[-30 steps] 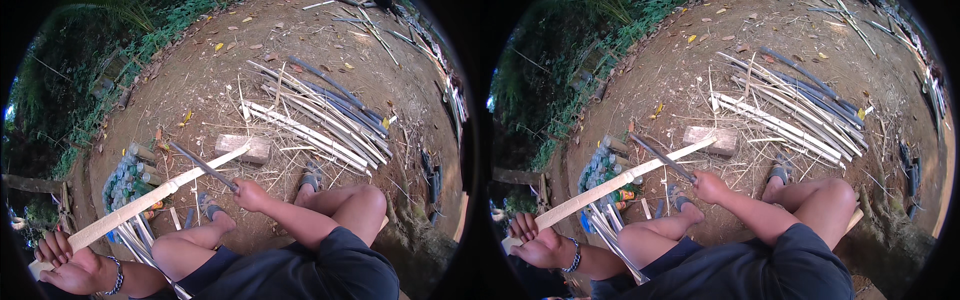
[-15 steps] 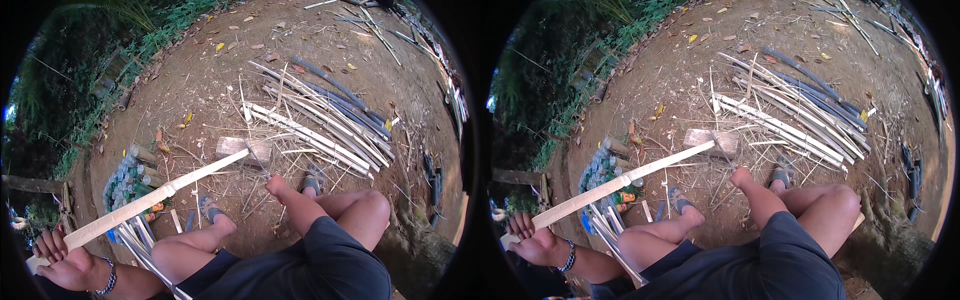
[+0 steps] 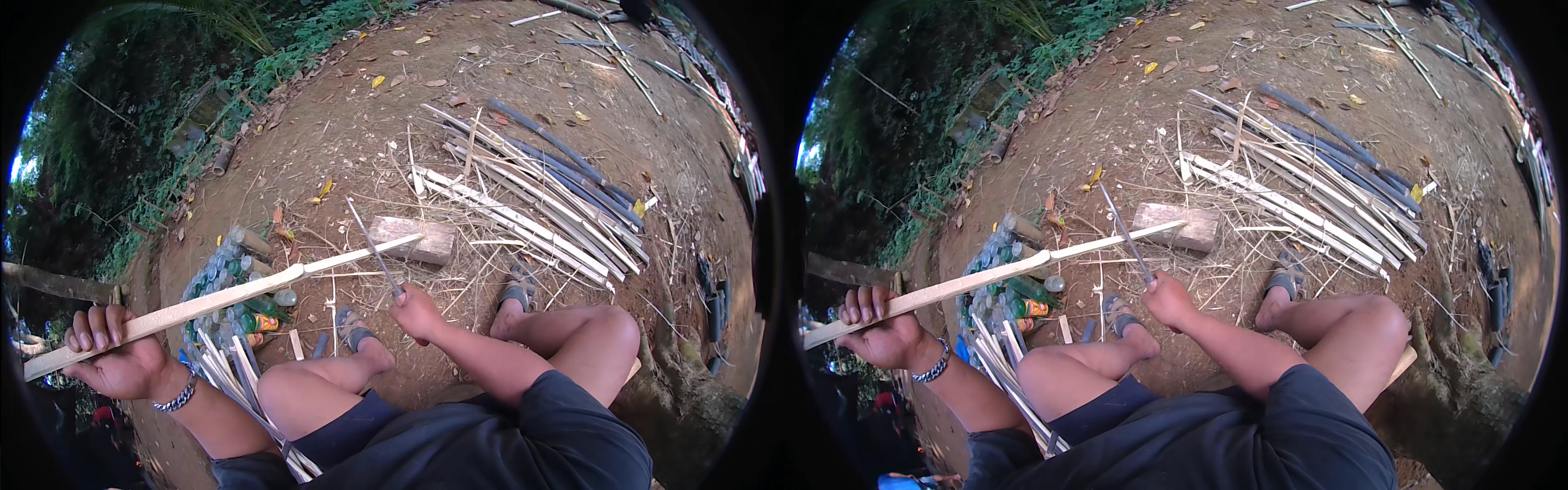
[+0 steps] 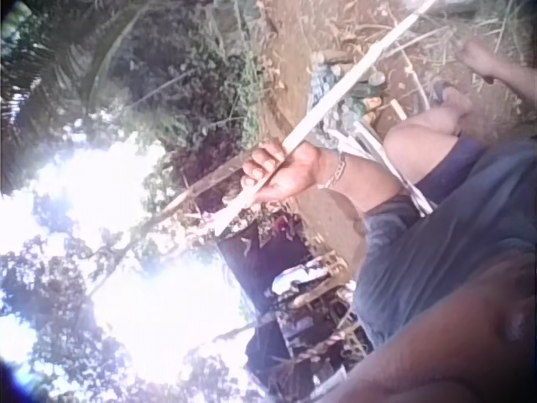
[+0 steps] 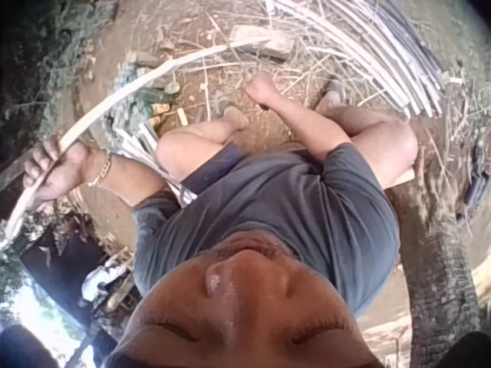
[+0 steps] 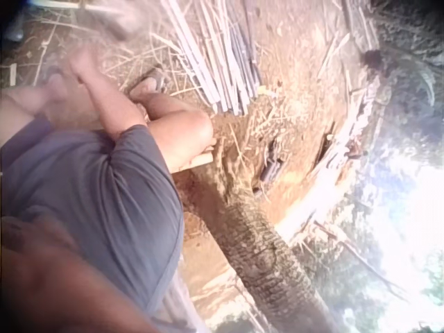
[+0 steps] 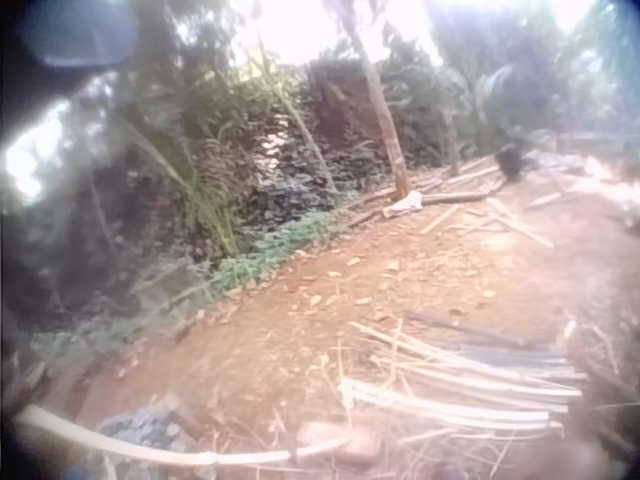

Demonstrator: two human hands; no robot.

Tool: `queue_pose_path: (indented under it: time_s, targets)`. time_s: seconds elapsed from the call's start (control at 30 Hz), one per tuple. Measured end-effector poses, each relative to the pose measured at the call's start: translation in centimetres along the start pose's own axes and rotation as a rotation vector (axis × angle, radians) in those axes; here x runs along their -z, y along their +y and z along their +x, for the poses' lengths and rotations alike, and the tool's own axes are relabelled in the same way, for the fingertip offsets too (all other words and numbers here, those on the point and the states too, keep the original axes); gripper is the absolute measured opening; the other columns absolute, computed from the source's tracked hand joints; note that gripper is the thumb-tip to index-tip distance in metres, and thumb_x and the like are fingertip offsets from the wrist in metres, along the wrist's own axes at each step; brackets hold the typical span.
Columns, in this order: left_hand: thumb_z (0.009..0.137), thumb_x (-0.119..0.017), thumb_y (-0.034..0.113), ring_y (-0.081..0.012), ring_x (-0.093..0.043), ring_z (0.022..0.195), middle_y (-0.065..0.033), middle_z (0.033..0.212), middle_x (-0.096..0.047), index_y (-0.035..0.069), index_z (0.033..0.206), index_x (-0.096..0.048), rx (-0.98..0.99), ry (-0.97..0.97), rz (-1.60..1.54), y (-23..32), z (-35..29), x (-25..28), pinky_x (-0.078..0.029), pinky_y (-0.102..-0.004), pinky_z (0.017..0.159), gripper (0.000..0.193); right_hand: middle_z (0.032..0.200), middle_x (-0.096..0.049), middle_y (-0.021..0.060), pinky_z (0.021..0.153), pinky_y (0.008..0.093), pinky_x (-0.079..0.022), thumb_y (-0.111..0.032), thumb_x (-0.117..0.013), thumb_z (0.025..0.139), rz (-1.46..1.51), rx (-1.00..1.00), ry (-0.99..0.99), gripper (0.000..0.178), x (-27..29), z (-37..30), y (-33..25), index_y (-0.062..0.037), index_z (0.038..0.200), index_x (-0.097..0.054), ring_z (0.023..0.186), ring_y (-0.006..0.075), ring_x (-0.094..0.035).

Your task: The person uses a knife to strip a long piece of bamboo, holding it against a wooden block to shave off layers by hand.

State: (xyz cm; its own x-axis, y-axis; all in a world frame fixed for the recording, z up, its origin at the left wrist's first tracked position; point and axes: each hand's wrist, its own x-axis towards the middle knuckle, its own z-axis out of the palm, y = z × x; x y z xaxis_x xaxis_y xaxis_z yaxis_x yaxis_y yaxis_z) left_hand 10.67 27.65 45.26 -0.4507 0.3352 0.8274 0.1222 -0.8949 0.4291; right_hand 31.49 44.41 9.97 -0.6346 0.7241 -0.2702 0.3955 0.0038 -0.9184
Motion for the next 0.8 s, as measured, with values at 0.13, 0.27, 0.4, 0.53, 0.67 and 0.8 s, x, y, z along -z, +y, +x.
queue_pose_path:
  time_s: [0.13, 0.27, 0.4, 0.53, 0.67, 0.8]
  targets:
    - [0.09, -0.067, 0.037, -0.0048, -0.039, 0.047, 0.005, 0.061, -0.041, 0.008, 0.085, -0.053, -0.021, 0.045, 0.007, 1.2, -1.5, -1.3, -0.033, -0.0203, 0.046, 0.032, 0.076, -0.062, 0.0229, 0.069, 0.0476, -0.049, -0.012, -0.062, 0.079, 0.096, 0.212, -0.126, 0.022, -0.4, -4.5, -8.7, 0.0006, 0.093, -0.052, 0.074, 0.042, -0.063]
    - [0.092, -0.063, 0.04, -0.0039, -0.036, 0.046, 0.0053, 0.059, -0.039, 0.009, 0.084, -0.053, -0.059, 0.116, 0.053, 0.6, -3.2, -2.8, -0.03, -0.0197, 0.043, 0.034, 0.076, -0.063, 0.0225, 0.068, 0.0487, -0.049, -0.01, -0.06, 0.078, 0.099, 0.252, -0.19, 0.019, 0.1, -4.8, -9.5, 0.0007, 0.09, -0.05, 0.073, 0.0424, -0.063]
    - [0.094, -0.06, 0.043, -0.0039, -0.035, 0.045, 0.0053, 0.059, -0.038, 0.009, 0.083, -0.052, -0.125, 0.202, 0.124, 1.0, -4.4, -4.3, -0.028, -0.0196, 0.041, 0.036, 0.077, -0.064, 0.023, 0.071, 0.0501, -0.049, -0.01, -0.06, 0.079, 0.005, 0.26, -0.149, 0.019, 0.5, -4.6, -9.5, 0.0006, 0.092, -0.052, 0.076, 0.0428, -0.064]
    - [0.096, -0.056, 0.043, -0.0054, -0.036, 0.045, 0.0037, 0.059, -0.038, 0.01, 0.084, -0.051, -0.146, 0.24, 0.197, 1.0, -5.2, -5.0, -0.029, -0.0194, 0.041, 0.036, 0.08, -0.064, 0.0244, 0.073, 0.0512, -0.05, -0.012, -0.06, 0.079, -0.018, 0.23, -0.162, 0.02, 0.0, -4.9, -9.1, -0.0005, 0.094, -0.053, 0.08, 0.0435, -0.064]
    - [0.098, -0.051, 0.044, -0.0061, -0.034, 0.045, 0.003, 0.059, -0.037, 0.01, 0.084, -0.051, -0.163, 0.307, 0.253, 0.2, -4.9, -5.7, -0.029, -0.0193, 0.041, 0.037, 0.081, -0.064, 0.0251, 0.074, 0.0524, -0.05, -0.012, -0.061, 0.078, -0.103, 0.258, -0.122, 0.021, 0.4, -3.7, -6.5, -0.0015, 0.094, -0.055, 0.081, 0.0443, -0.063]
    - [0.099, -0.049, 0.044, -0.0062, -0.032, 0.044, 0.003, 0.058, -0.036, 0.01, 0.085, -0.051, -0.154, 0.262, 0.237, 0.8, -5.3, -5.2, -0.028, -0.0194, 0.04, 0.037, 0.082, -0.065, 0.0253, 0.075, 0.0525, -0.05, -0.013, -0.062, 0.077, -0.186, 0.285, -0.099, 0.022, 1.2, -3.6, -7.2, -0.0015, 0.096, -0.056, 0.083, 0.0439, -0.064]
